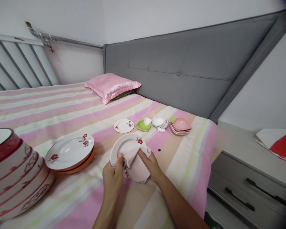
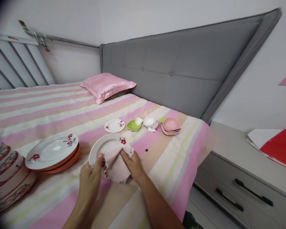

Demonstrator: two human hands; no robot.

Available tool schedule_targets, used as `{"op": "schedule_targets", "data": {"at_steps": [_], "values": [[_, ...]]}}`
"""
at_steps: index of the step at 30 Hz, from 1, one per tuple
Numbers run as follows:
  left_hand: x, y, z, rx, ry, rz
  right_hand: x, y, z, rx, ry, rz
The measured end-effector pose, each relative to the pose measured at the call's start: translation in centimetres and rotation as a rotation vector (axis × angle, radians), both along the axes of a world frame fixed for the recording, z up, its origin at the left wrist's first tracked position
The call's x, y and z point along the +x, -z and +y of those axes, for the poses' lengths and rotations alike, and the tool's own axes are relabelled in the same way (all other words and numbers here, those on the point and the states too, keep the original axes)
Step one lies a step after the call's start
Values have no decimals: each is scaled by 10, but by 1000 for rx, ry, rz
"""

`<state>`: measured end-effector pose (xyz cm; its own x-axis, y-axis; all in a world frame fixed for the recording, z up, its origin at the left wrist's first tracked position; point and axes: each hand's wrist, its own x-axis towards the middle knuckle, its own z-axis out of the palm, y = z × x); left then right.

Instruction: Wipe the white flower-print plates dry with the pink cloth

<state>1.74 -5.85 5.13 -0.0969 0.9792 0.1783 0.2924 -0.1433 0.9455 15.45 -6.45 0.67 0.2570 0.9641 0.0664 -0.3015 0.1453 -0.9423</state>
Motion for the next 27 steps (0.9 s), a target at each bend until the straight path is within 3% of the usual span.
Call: {"op": "schedule_targets", "data": {"at_steps": [3,7,16,22,27], "values": [[4,3,-4,-41,-57,-69,-3,-4,-3,-43,-50,45],[8,6,-6,-73,-13,-139,-3,-7,-5,-50,-77,38],[-20,3,17,-63,111,-270,4,-3,-4,82,139,-267],[-39,-8,19,32,267,20,4,-7,-8,280,126,-563],[-38,-14,13,58,553,105,2,-6,-9,373,12,-683]]}}
